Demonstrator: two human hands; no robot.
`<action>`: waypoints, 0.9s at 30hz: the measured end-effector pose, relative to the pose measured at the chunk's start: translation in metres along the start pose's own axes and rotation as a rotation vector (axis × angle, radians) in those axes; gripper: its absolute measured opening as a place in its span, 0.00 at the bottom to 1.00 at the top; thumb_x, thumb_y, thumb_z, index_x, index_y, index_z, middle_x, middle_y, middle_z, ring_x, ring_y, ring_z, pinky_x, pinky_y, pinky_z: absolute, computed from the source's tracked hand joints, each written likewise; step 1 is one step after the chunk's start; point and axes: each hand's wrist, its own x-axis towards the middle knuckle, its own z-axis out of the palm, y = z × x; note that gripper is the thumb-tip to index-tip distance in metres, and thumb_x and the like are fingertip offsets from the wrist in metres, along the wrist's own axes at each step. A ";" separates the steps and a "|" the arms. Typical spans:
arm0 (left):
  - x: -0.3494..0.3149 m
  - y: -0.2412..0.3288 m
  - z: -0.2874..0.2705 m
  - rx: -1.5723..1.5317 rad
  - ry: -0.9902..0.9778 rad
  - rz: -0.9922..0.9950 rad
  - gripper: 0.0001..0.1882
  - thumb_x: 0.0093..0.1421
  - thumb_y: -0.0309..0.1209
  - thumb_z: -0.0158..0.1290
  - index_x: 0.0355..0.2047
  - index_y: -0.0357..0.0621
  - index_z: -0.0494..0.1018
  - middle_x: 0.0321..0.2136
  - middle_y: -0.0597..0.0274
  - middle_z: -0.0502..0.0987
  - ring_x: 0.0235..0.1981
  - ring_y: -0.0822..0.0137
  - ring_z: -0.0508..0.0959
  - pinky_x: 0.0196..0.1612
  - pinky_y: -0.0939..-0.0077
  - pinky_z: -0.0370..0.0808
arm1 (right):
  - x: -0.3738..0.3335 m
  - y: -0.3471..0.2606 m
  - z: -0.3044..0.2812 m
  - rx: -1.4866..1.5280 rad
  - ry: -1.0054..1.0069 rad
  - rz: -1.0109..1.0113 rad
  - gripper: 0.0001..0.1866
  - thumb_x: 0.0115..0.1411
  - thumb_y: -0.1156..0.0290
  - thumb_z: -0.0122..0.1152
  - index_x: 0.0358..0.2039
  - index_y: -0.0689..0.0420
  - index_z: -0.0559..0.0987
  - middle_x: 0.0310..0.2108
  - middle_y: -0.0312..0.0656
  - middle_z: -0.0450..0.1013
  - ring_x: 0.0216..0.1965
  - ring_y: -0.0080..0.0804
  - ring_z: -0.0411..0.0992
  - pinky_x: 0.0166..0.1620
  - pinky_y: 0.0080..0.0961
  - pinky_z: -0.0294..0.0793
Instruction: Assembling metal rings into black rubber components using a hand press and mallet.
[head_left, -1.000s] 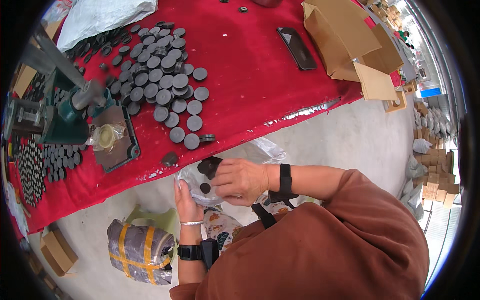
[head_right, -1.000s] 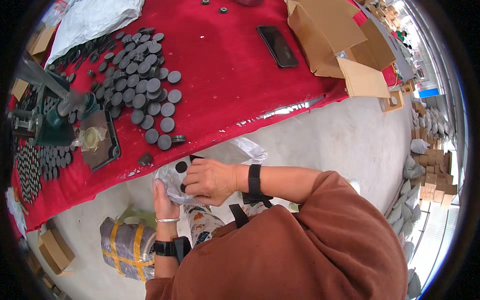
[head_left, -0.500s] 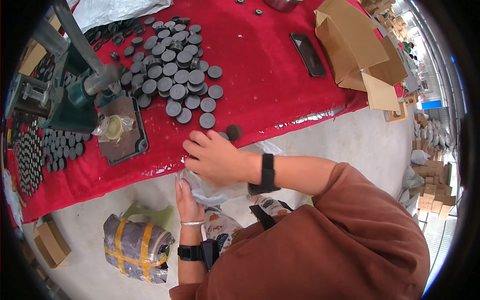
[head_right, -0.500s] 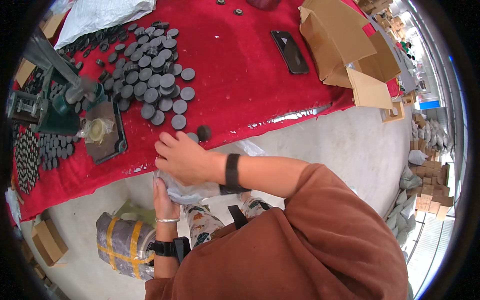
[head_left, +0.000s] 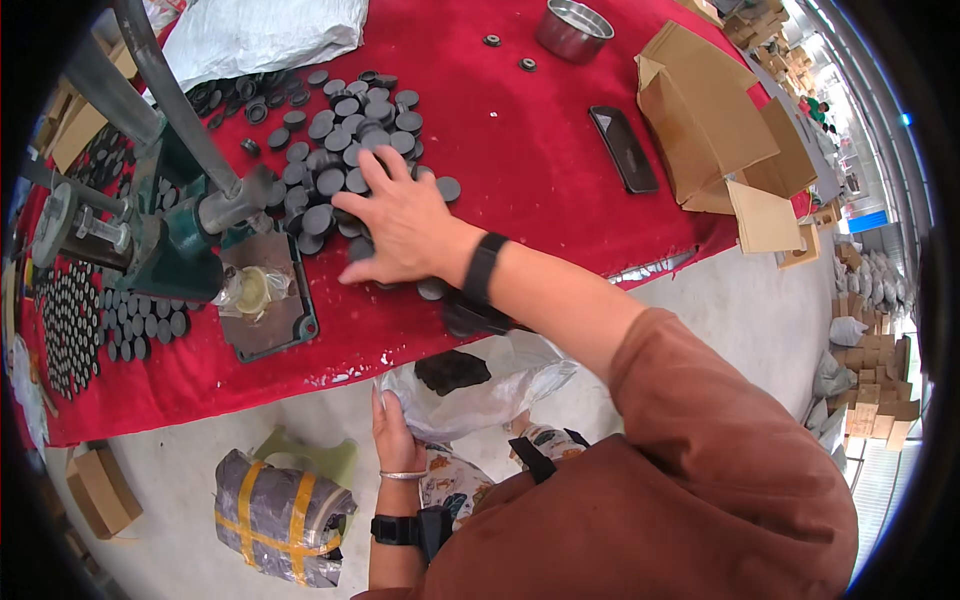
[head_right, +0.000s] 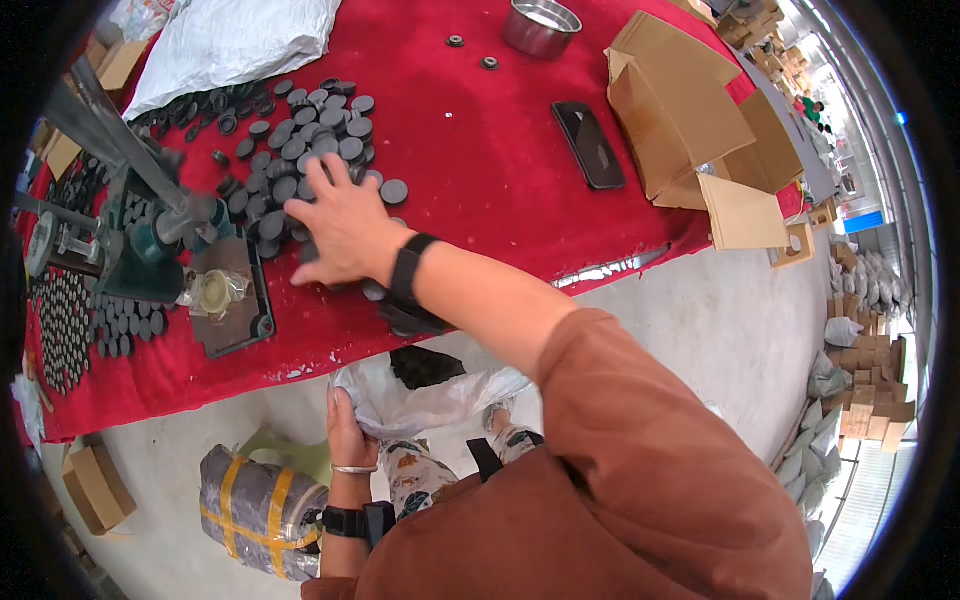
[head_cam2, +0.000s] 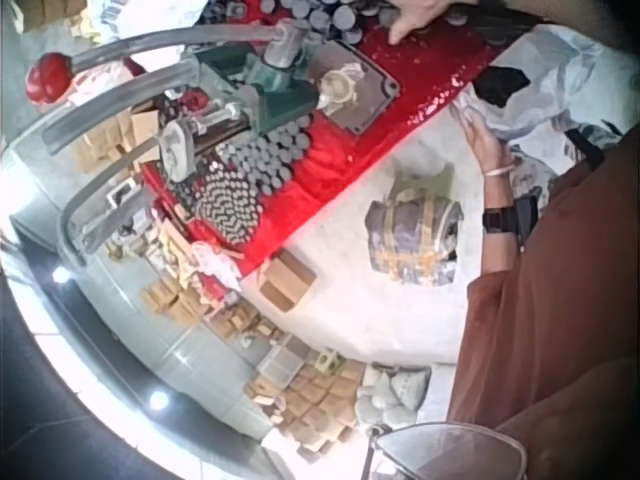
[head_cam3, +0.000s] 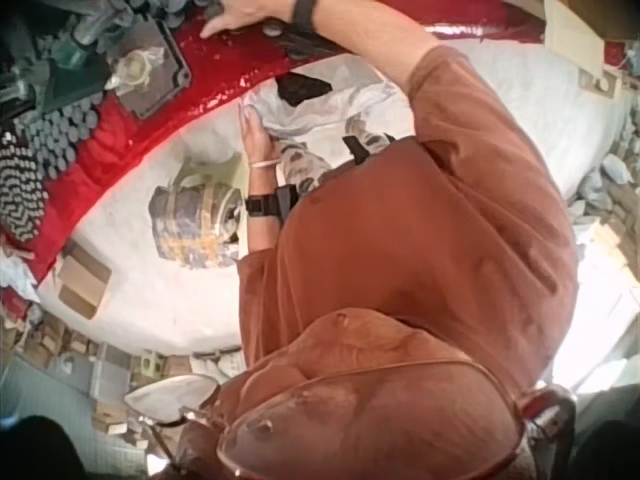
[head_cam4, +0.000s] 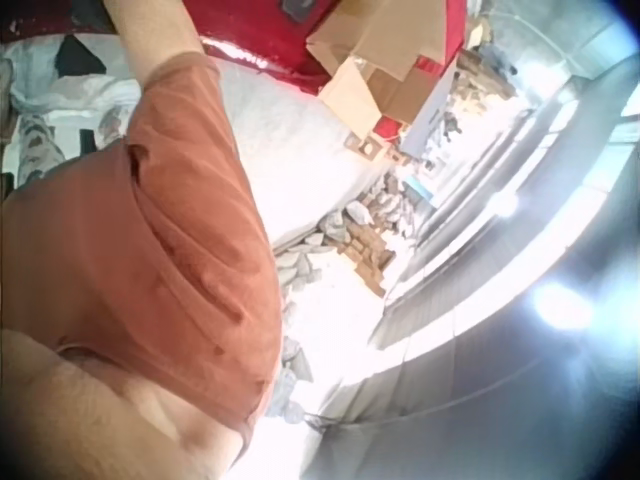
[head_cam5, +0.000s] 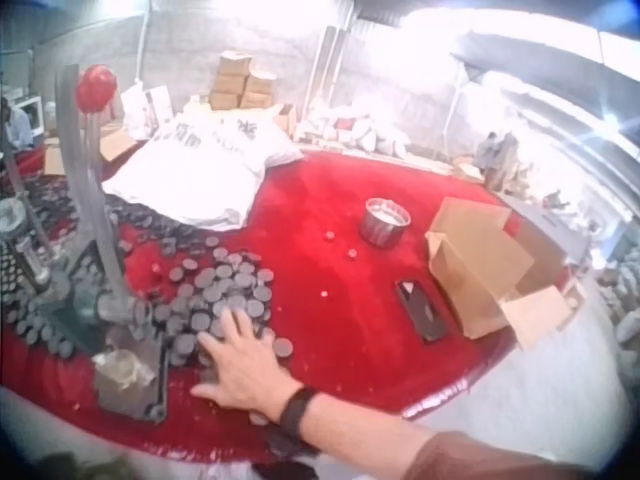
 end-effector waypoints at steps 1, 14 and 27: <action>0.001 0.000 0.000 0.000 0.007 -0.002 0.23 0.65 0.38 0.38 0.57 0.42 0.54 0.49 0.55 0.68 0.48 0.63 0.70 0.50 0.69 0.68 | 0.008 -0.004 0.002 0.005 -0.036 0.032 0.34 0.36 0.44 0.66 0.43 0.48 0.73 0.49 0.52 0.58 0.53 0.52 0.54 0.40 0.50 0.66; 0.004 -0.004 -0.006 0.027 0.016 0.038 0.24 0.65 0.37 0.40 0.59 0.40 0.53 0.48 0.57 0.68 0.47 0.65 0.71 0.49 0.72 0.69 | -0.032 -0.020 -0.005 0.112 -0.282 -0.135 0.16 0.36 0.64 0.64 0.30 0.52 0.79 0.35 0.42 0.65 0.41 0.42 0.63 0.31 0.33 0.74; 0.008 0.007 -0.009 -0.032 0.001 0.017 0.21 0.66 0.38 0.39 0.56 0.44 0.56 0.51 0.58 0.66 0.51 0.62 0.68 0.50 0.65 0.69 | -0.121 -0.065 -0.047 0.184 -0.745 -0.397 0.15 0.35 0.70 0.62 0.29 0.55 0.76 0.32 0.42 0.65 0.39 0.38 0.65 0.31 0.33 0.71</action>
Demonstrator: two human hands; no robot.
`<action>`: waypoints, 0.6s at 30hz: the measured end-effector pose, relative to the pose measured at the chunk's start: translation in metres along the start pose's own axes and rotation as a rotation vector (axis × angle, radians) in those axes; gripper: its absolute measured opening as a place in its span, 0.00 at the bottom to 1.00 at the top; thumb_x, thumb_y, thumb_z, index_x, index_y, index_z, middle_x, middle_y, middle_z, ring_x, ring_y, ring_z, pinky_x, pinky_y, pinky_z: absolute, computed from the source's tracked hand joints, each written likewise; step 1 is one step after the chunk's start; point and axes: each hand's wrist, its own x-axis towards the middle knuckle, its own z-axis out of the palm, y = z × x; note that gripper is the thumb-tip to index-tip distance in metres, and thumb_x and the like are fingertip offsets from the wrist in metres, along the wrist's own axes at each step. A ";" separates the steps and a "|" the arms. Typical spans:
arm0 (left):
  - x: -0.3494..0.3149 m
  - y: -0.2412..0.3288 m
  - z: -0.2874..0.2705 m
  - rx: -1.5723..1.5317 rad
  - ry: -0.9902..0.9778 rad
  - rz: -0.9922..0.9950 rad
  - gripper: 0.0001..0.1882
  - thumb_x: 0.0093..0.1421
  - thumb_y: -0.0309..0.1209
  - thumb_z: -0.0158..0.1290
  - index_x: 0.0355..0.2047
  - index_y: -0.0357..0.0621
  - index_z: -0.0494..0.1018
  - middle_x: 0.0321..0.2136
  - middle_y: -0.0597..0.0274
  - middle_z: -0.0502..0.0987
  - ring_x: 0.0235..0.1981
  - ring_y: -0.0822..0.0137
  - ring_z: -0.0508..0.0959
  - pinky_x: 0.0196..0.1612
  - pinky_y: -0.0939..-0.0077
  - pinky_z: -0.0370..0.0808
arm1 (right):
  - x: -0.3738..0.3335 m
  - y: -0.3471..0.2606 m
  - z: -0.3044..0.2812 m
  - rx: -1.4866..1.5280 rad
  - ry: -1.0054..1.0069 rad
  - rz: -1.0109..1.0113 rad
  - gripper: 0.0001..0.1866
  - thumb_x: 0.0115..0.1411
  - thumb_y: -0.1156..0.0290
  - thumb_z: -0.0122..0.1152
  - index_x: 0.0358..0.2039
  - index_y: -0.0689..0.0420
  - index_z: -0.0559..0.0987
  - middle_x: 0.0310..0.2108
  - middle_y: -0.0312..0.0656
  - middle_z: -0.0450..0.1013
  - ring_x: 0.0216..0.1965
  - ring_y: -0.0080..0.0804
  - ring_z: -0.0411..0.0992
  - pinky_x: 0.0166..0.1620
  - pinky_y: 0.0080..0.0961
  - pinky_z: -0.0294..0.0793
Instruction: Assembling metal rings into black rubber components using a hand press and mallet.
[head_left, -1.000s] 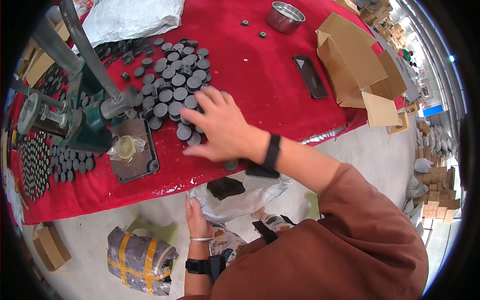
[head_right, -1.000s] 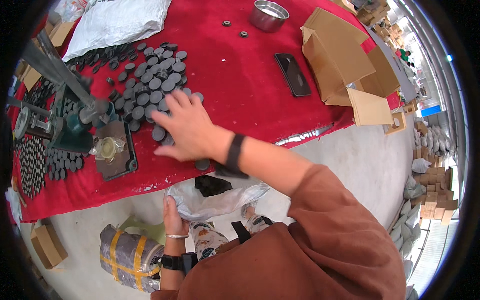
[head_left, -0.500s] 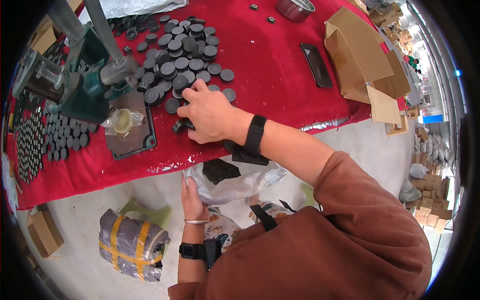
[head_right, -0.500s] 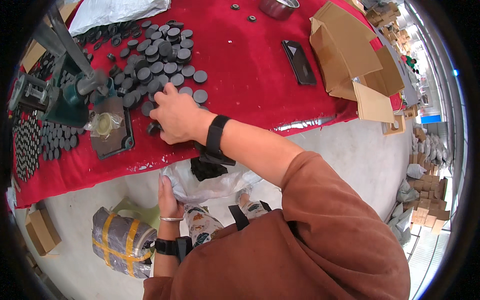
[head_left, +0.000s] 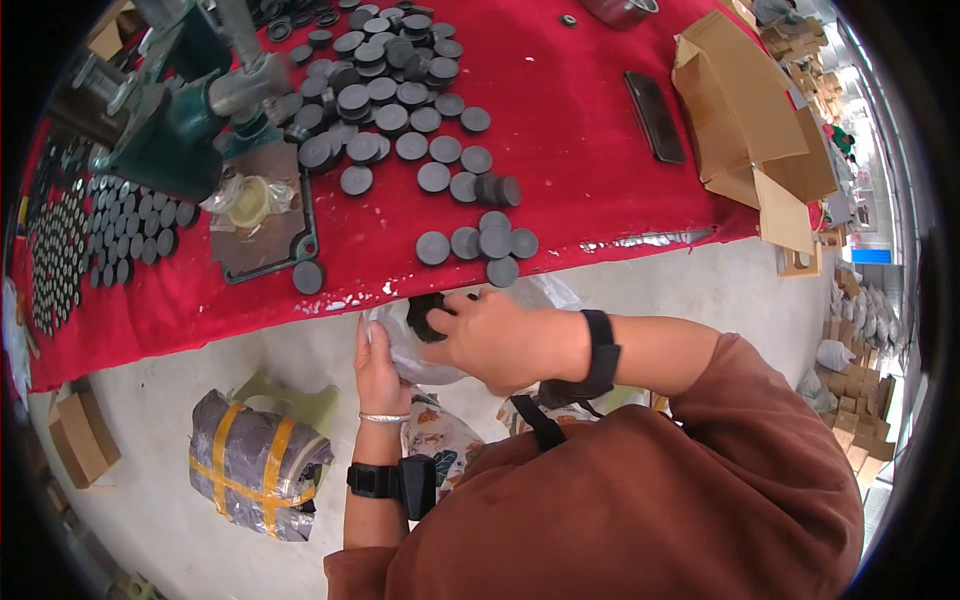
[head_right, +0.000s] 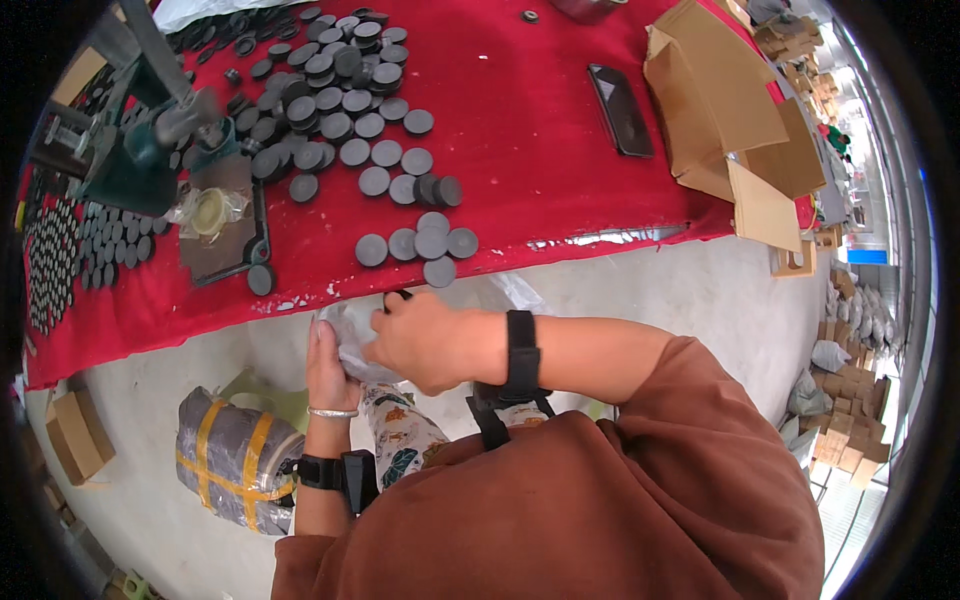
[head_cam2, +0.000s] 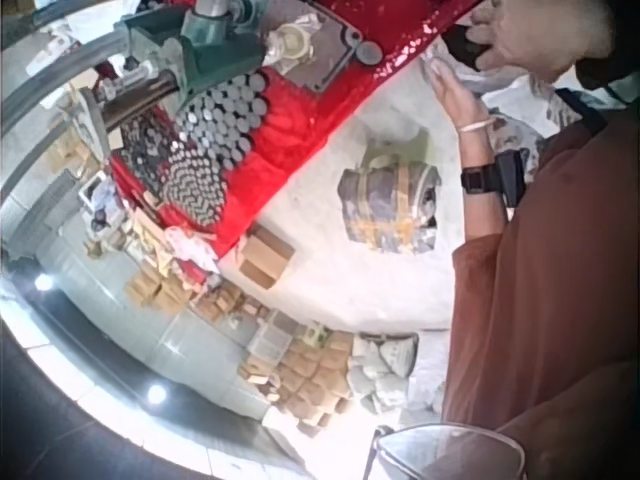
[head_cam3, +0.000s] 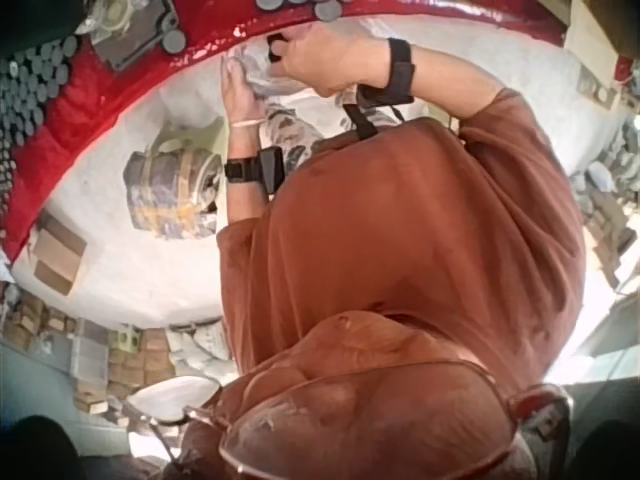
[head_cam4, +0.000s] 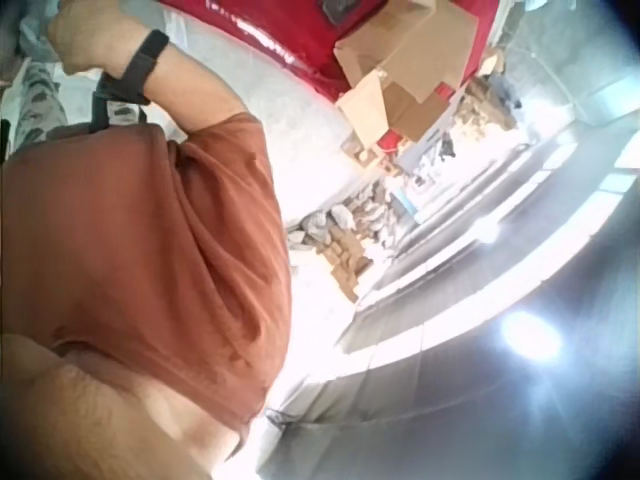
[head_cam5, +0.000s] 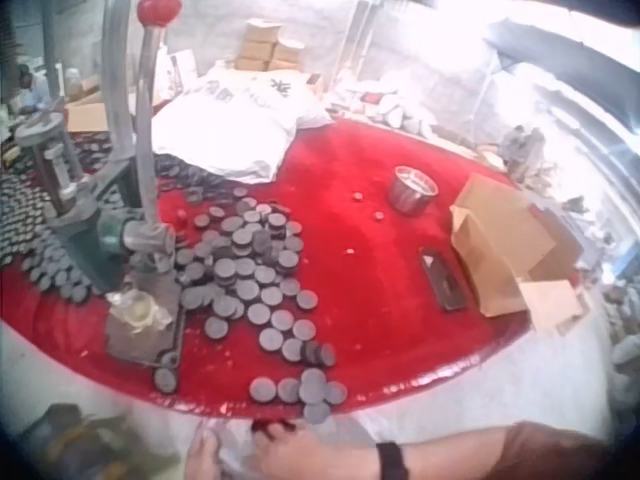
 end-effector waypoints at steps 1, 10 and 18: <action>0.005 -0.007 -0.013 -0.062 -0.039 -0.019 0.21 0.65 0.38 0.41 0.55 0.45 0.58 0.50 0.59 0.67 0.49 0.63 0.70 0.49 0.67 0.70 | 0.009 -0.002 -0.007 0.073 0.132 0.013 0.16 0.37 0.72 0.61 0.31 0.56 0.74 0.31 0.41 0.65 0.35 0.37 0.67 0.30 0.33 0.71; -0.005 -0.006 -0.007 -0.022 0.063 -0.007 0.19 0.61 0.30 0.44 0.53 0.44 0.60 0.48 0.57 0.69 0.47 0.61 0.71 0.50 0.66 0.70 | 0.128 0.004 0.002 0.005 0.548 0.101 0.11 0.43 0.71 0.58 0.29 0.61 0.74 0.30 0.47 0.65 0.35 0.42 0.66 0.29 0.29 0.72; -0.004 -0.010 -0.016 -0.028 -0.014 0.014 0.24 0.64 0.34 0.42 0.58 0.41 0.54 0.51 0.56 0.67 0.50 0.64 0.69 0.52 0.70 0.68 | 0.007 0.007 0.001 0.285 0.736 0.057 0.13 0.42 0.67 0.65 0.30 0.53 0.76 0.33 0.39 0.70 0.32 0.36 0.71 0.31 0.31 0.71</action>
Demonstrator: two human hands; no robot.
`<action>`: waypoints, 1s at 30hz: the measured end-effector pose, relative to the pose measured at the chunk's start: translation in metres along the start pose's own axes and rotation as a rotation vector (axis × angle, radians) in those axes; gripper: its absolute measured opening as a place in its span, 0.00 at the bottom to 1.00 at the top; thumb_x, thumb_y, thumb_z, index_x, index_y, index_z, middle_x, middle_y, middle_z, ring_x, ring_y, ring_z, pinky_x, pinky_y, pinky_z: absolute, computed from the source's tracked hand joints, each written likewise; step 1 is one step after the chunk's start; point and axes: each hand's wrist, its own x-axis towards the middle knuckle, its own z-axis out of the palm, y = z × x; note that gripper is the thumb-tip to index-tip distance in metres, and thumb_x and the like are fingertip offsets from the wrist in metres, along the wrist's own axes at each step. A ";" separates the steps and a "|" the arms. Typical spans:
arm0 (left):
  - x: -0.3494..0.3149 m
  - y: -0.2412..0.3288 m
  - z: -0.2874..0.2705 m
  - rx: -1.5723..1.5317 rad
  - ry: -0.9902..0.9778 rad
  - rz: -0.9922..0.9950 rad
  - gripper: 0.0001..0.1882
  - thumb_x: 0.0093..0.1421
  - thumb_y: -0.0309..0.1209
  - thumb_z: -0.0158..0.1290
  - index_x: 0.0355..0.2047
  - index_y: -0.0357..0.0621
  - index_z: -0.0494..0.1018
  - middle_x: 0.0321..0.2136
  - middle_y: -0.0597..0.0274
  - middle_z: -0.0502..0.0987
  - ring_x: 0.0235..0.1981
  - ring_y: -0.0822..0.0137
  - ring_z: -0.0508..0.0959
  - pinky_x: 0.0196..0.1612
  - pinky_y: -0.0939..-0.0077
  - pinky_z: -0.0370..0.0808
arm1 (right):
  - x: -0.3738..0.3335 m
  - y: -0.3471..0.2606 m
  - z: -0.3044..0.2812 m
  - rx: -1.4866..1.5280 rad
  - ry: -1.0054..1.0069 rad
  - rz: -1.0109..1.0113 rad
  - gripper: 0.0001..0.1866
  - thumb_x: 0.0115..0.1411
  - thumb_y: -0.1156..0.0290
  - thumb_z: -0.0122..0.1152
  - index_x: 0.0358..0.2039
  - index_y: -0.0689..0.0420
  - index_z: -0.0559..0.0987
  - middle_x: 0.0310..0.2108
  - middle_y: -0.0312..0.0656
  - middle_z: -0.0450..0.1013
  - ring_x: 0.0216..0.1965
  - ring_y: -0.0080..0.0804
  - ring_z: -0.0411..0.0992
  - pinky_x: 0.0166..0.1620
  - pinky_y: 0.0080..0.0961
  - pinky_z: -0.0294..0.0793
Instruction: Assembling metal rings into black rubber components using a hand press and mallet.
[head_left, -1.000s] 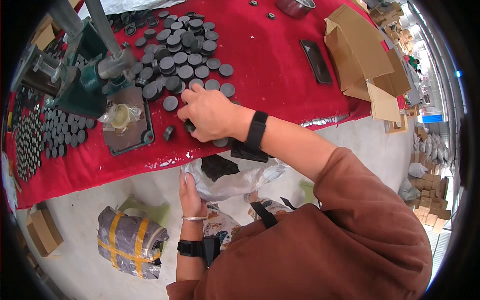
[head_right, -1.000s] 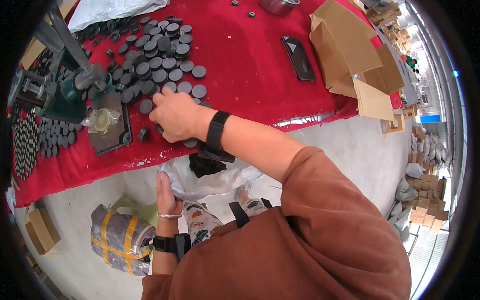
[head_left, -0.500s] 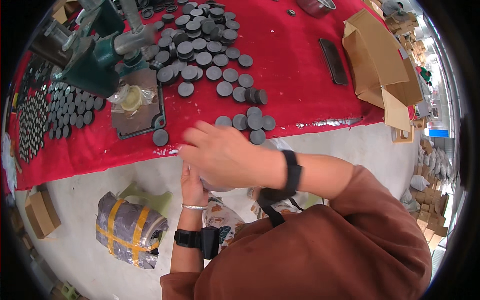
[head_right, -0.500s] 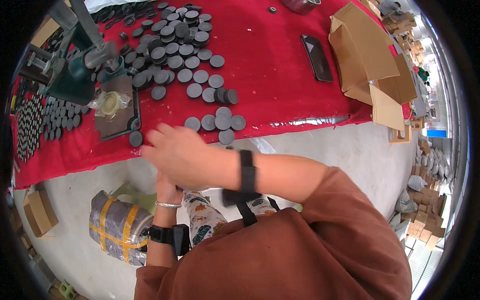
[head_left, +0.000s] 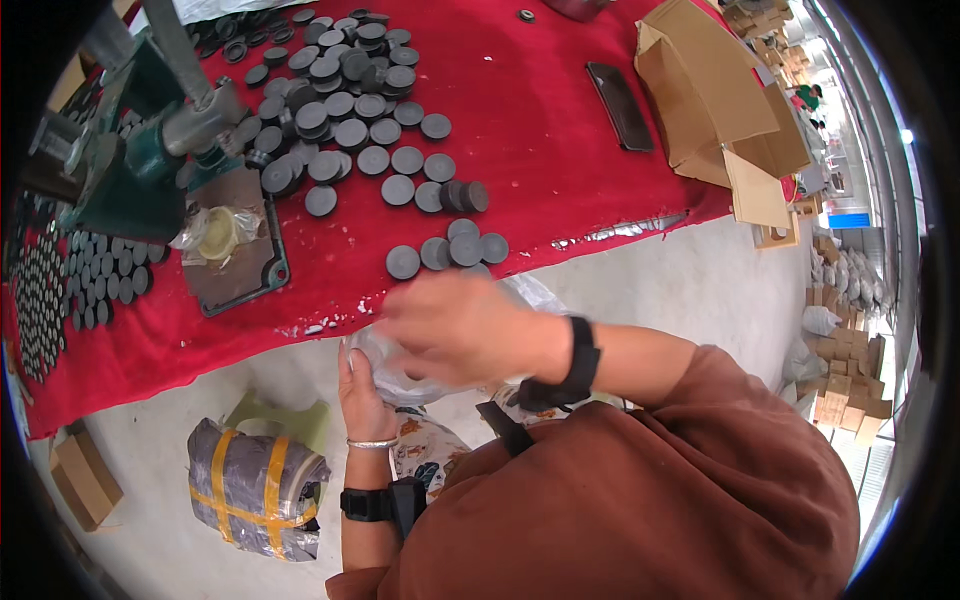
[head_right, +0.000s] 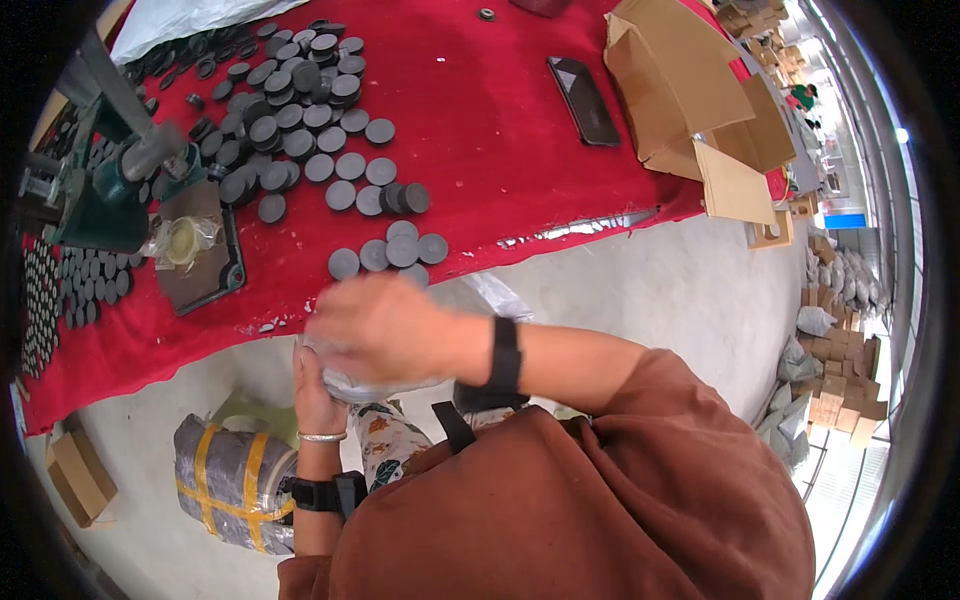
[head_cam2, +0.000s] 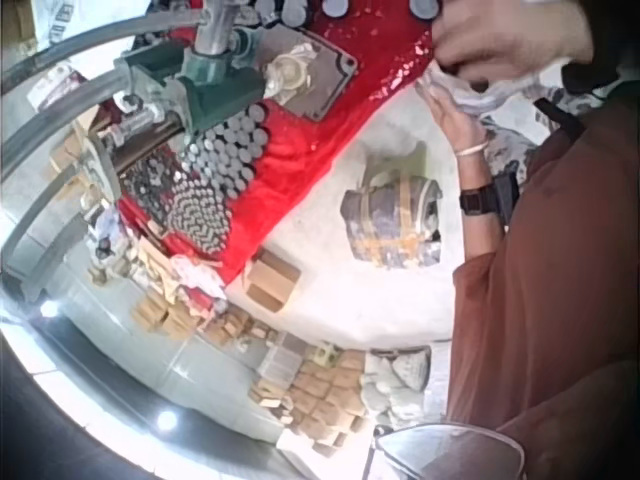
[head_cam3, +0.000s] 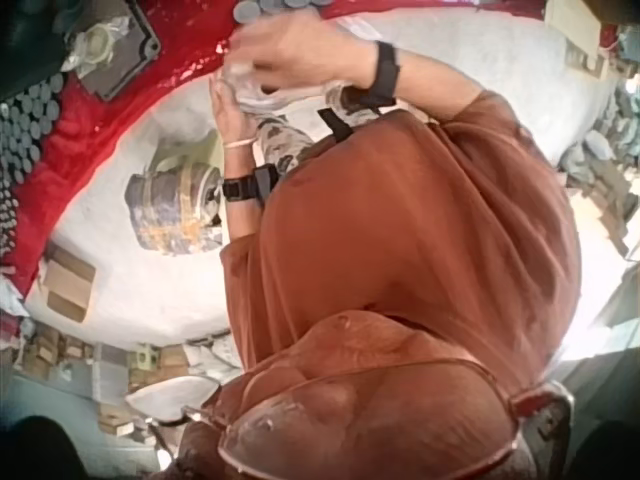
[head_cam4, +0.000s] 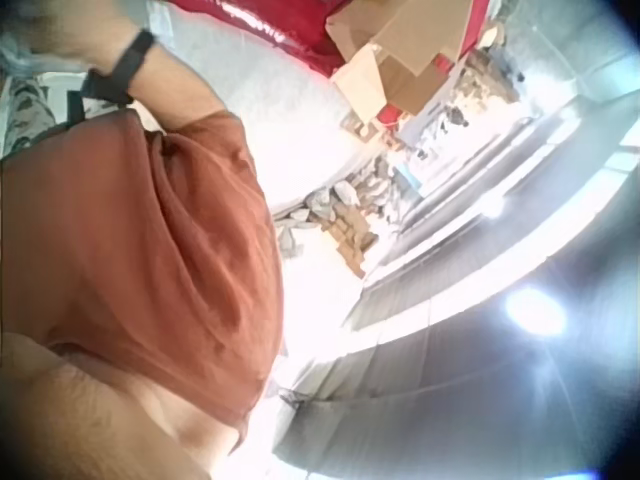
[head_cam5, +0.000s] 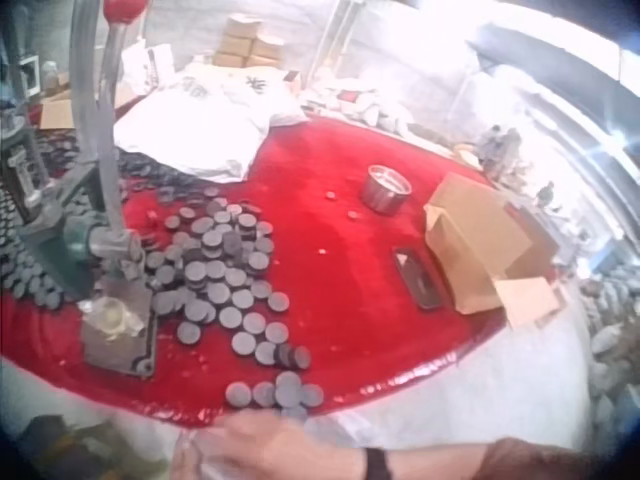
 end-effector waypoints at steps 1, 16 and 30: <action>-0.001 0.001 0.002 -0.003 0.013 -0.003 0.24 0.65 0.35 0.41 0.59 0.41 0.52 0.51 0.56 0.66 0.50 0.64 0.69 0.52 0.69 0.67 | 0.001 0.014 -0.022 -0.032 0.094 0.008 0.14 0.41 0.69 0.66 0.31 0.54 0.77 0.32 0.40 0.72 0.32 0.37 0.71 0.33 0.30 0.71; -0.005 0.005 0.026 0.060 0.005 -0.030 0.21 0.66 0.42 0.36 0.53 0.43 0.59 0.48 0.57 0.68 0.48 0.63 0.70 0.50 0.66 0.71 | -0.040 0.045 -0.020 -0.060 0.141 0.004 0.15 0.34 0.68 0.65 0.25 0.53 0.73 0.35 0.40 0.67 0.37 0.41 0.65 0.37 0.35 0.68; -0.002 0.004 0.024 0.017 0.004 -0.031 0.23 0.66 0.39 0.38 0.57 0.42 0.54 0.51 0.55 0.66 0.50 0.62 0.69 0.51 0.65 0.69 | 0.022 0.045 0.024 -0.411 0.134 0.081 0.17 0.42 0.58 0.64 0.30 0.54 0.74 0.36 0.44 0.66 0.37 0.42 0.62 0.31 0.33 0.64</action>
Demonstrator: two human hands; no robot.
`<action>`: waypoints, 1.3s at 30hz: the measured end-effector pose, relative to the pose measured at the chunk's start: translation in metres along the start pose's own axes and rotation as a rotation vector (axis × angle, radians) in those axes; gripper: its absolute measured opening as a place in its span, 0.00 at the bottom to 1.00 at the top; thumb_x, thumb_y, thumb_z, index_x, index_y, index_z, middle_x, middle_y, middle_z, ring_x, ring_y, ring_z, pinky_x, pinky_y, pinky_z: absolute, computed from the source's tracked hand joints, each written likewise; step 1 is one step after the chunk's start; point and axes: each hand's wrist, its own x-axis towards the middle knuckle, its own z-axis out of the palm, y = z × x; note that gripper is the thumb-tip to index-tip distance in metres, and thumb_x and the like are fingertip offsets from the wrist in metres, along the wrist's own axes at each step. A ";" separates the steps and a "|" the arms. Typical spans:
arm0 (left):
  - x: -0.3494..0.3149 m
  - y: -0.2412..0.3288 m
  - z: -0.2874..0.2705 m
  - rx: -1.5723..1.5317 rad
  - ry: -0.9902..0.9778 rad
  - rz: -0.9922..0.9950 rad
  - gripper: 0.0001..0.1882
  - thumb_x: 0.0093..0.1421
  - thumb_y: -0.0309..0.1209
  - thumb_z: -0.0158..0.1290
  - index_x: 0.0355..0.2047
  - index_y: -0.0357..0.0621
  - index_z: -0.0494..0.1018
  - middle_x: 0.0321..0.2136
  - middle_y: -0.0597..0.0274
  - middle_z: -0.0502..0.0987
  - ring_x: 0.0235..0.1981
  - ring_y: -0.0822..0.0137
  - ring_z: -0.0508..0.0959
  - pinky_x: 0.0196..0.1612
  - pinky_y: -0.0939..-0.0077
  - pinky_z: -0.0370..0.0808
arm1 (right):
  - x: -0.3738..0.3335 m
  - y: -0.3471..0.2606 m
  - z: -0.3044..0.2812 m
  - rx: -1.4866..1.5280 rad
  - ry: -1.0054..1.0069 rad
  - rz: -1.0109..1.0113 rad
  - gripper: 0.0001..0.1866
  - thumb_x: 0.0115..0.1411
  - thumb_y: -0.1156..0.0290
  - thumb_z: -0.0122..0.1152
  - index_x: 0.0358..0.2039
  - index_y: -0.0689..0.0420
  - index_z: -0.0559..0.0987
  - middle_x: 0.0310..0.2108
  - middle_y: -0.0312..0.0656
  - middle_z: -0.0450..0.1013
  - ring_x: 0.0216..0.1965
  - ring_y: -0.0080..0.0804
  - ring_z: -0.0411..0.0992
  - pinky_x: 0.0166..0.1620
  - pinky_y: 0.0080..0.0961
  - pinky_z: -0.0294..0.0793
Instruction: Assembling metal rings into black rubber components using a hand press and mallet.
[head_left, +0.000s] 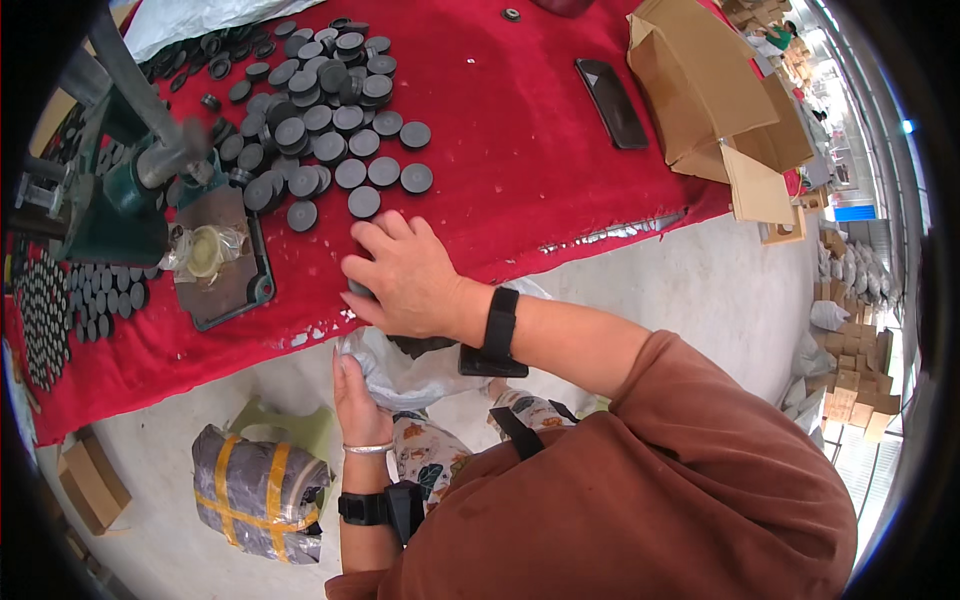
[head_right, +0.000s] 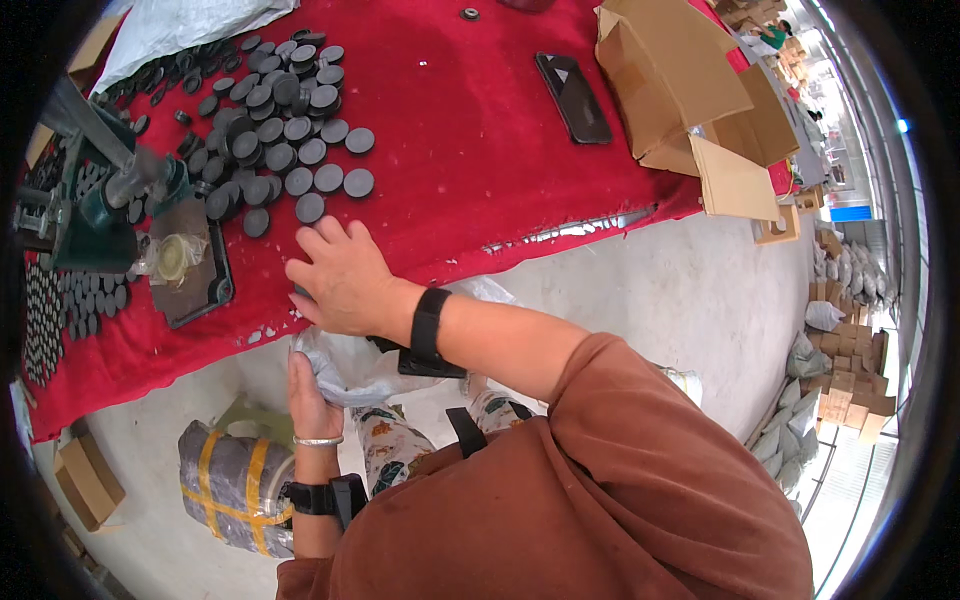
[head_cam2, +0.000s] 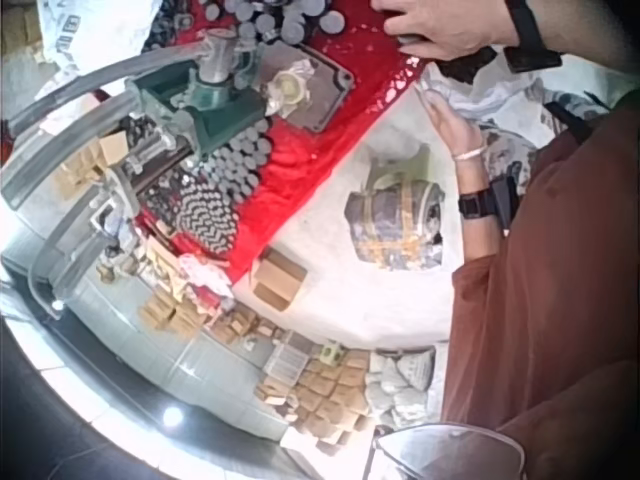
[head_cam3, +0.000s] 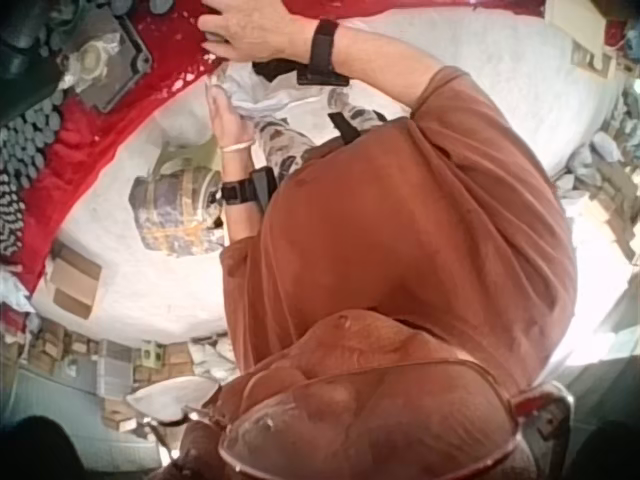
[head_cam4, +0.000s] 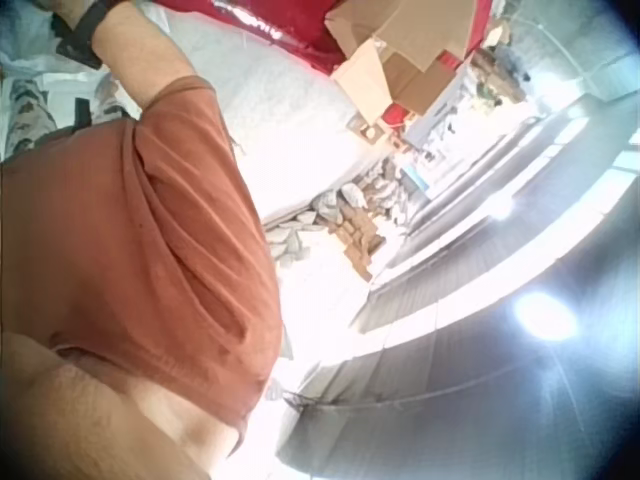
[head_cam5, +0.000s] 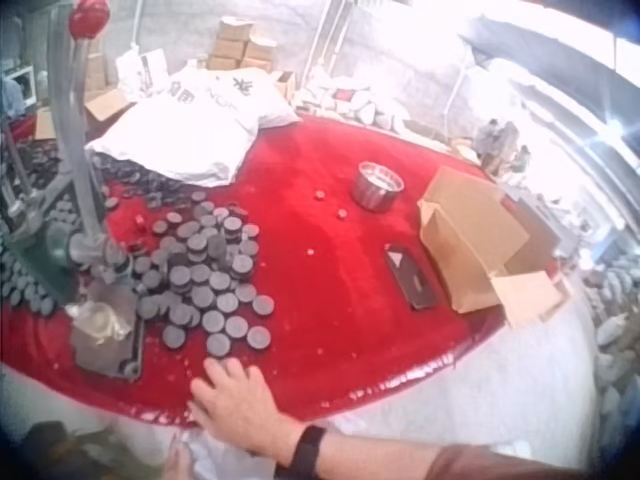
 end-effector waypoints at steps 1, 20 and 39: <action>0.001 0.000 -0.001 0.003 -0.002 0.009 0.23 0.66 0.39 0.38 0.57 0.42 0.54 0.51 0.55 0.65 0.50 0.62 0.69 0.51 0.65 0.69 | -0.005 0.001 0.001 0.059 -0.040 0.013 0.16 0.41 0.59 0.64 0.28 0.54 0.73 0.36 0.43 0.66 0.36 0.41 0.62 0.31 0.33 0.64; -0.011 0.003 -0.003 0.098 -0.035 0.015 0.24 0.65 0.37 0.37 0.59 0.42 0.51 0.52 0.54 0.64 0.51 0.60 0.68 0.53 0.66 0.66 | 0.141 0.158 -0.006 0.280 0.199 0.421 0.34 0.52 0.49 0.55 0.51 0.64 0.66 0.51 0.59 0.64 0.54 0.52 0.61 0.56 0.38 0.60; -0.009 0.009 -0.001 0.150 0.008 -0.025 0.25 0.66 0.37 0.37 0.61 0.43 0.49 0.51 0.53 0.65 0.50 0.60 0.69 0.51 0.66 0.69 | 0.116 0.175 0.011 0.297 -0.131 0.057 0.14 0.45 0.55 0.62 0.28 0.49 0.77 0.40 0.36 0.71 0.47 0.42 0.65 0.49 0.38 0.64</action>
